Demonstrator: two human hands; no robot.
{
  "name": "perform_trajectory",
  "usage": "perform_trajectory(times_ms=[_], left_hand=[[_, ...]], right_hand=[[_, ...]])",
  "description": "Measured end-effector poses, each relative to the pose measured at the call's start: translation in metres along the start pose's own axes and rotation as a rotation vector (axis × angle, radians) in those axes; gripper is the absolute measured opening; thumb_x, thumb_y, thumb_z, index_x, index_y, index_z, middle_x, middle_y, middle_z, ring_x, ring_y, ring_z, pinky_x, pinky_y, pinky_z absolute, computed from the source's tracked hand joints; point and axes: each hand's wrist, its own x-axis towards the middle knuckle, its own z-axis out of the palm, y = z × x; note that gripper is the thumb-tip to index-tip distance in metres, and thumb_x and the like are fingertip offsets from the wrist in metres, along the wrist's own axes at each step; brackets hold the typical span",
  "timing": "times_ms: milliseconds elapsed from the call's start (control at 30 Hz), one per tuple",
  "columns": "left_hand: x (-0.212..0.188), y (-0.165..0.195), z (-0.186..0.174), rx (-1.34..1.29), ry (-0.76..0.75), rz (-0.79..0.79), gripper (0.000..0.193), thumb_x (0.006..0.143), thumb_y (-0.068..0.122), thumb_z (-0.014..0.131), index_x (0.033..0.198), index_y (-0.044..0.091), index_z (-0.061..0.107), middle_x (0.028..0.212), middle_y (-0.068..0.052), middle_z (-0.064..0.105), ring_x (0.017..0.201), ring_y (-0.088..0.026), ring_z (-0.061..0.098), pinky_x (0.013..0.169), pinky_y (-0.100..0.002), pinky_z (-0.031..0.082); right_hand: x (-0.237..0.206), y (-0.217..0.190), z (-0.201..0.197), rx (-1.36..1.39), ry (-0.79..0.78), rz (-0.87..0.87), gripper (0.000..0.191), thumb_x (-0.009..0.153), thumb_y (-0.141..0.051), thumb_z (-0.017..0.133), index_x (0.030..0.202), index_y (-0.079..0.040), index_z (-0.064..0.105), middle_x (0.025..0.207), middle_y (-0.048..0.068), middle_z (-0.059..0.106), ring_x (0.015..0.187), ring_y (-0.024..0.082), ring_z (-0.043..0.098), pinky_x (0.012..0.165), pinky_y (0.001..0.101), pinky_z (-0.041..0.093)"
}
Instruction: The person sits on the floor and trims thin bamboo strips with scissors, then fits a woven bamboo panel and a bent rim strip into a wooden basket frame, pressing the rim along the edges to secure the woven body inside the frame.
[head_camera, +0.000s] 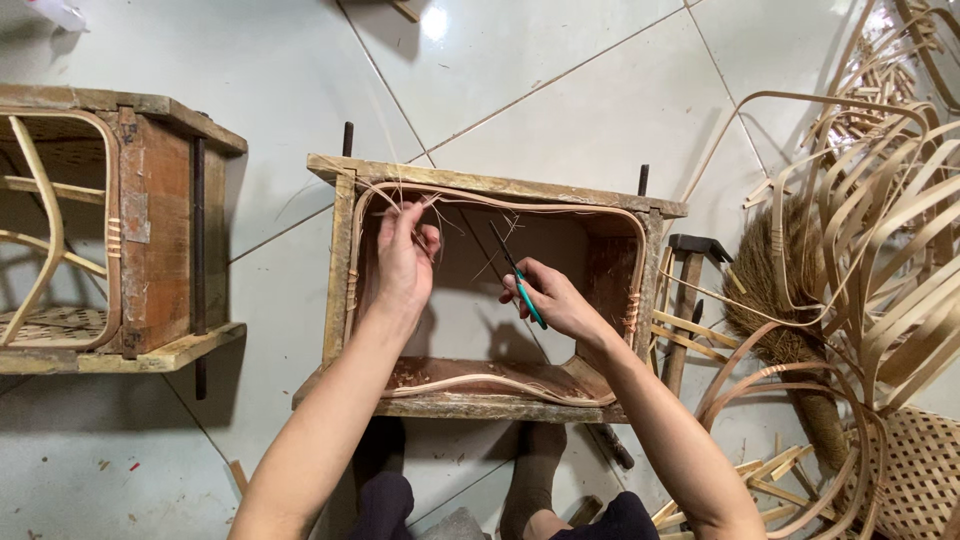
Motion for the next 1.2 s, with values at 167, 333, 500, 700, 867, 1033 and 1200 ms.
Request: perform_trajectory(times_ms=[167, 333, 500, 700, 867, 1033, 1200], left_hand=[[-0.003, -0.003, -0.003, -0.138, -0.028, -0.12, 0.009, 0.095, 0.016, 0.067, 0.099, 0.017, 0.059, 0.099, -0.001, 0.071, 0.062, -0.012, 0.057, 0.058, -0.026, 0.044], [0.004, -0.008, 0.0, -0.233, -0.188, -0.158, 0.008, 0.104, 0.018, 0.063, 0.099, 0.014, 0.06, 0.1, -0.002, 0.069, 0.058, -0.009, 0.045, 0.057, -0.026, 0.038], [-0.011, -0.019, -0.002, -0.117, -0.277, -0.165, 0.005, 0.104, 0.02, 0.061, 0.102, 0.015, 0.063, 0.09, 0.0, 0.062, 0.056, -0.006, 0.04, 0.055, -0.023, 0.034], [-0.011, -0.022, 0.007, 0.058, -0.338, -0.132, 0.019, 0.101, 0.03, 0.063, 0.105, 0.011, 0.064, 0.072, 0.005, 0.052, 0.053, -0.005, 0.038, 0.051, -0.022, 0.032], [0.004, -0.023, 0.019, 0.423, -0.371, -0.098, 0.029, 0.104, 0.029, 0.073, 0.09, 0.012, 0.054, 0.062, 0.01, 0.042, 0.048, -0.001, 0.03, 0.042, -0.023, 0.022], [0.002, -0.017, 0.021, 0.72, -0.412, -0.044, 0.027, 0.102, 0.034, 0.065, 0.093, 0.01, 0.074, 0.056, 0.012, 0.04, 0.044, 0.0, 0.028, 0.04, -0.022, 0.019], [-0.036, -0.037, 0.012, 0.843, -0.413, 0.017, 0.027, 0.103, 0.034, 0.065, 0.091, 0.011, 0.075, 0.06, 0.011, 0.044, 0.054, -0.002, 0.034, 0.05, -0.023, 0.026]], right_hand=[[0.001, 0.006, -0.001, 0.009, 0.005, -0.031, 0.037, 0.1, -0.041, 0.059, 0.101, -0.004, 0.06, 0.089, 0.006, 0.077, 0.065, 0.007, 0.059, 0.058, 0.0262, 0.052], [-0.002, 0.01, -0.002, 0.033, 0.001, -0.035, 0.038, 0.1, -0.042, 0.059, 0.101, -0.004, 0.06, 0.089, 0.006, 0.077, 0.065, 0.007, 0.059, 0.058, 0.0254, 0.052], [-0.006, 0.014, -0.004, 0.049, 0.018, -0.031, 0.038, 0.1, -0.042, 0.06, 0.102, -0.004, 0.061, 0.09, 0.006, 0.076, 0.066, 0.007, 0.059, 0.058, 0.0253, 0.051], [-0.007, 0.012, -0.007, 0.003, 0.02, -0.012, 0.038, 0.099, -0.043, 0.059, 0.103, -0.005, 0.061, 0.089, 0.005, 0.077, 0.066, 0.008, 0.06, 0.058, 0.0258, 0.051], [-0.008, 0.01, -0.004, 0.025, 0.033, 0.007, 0.038, 0.099, -0.043, 0.059, 0.103, -0.005, 0.062, 0.089, 0.005, 0.076, 0.068, 0.008, 0.06, 0.061, 0.0251, 0.051], [-0.008, 0.015, -0.011, 0.076, 0.033, -0.038, 0.033, 0.102, -0.038, 0.057, 0.105, -0.005, 0.061, 0.093, 0.005, 0.075, 0.068, 0.008, 0.06, 0.062, 0.0259, 0.052], [-0.013, 0.013, -0.041, 0.134, 0.072, -0.037, 0.029, 0.103, -0.035, 0.05, 0.111, -0.009, 0.061, 0.096, 0.005, 0.075, 0.067, 0.008, 0.063, 0.062, 0.0267, 0.055]])
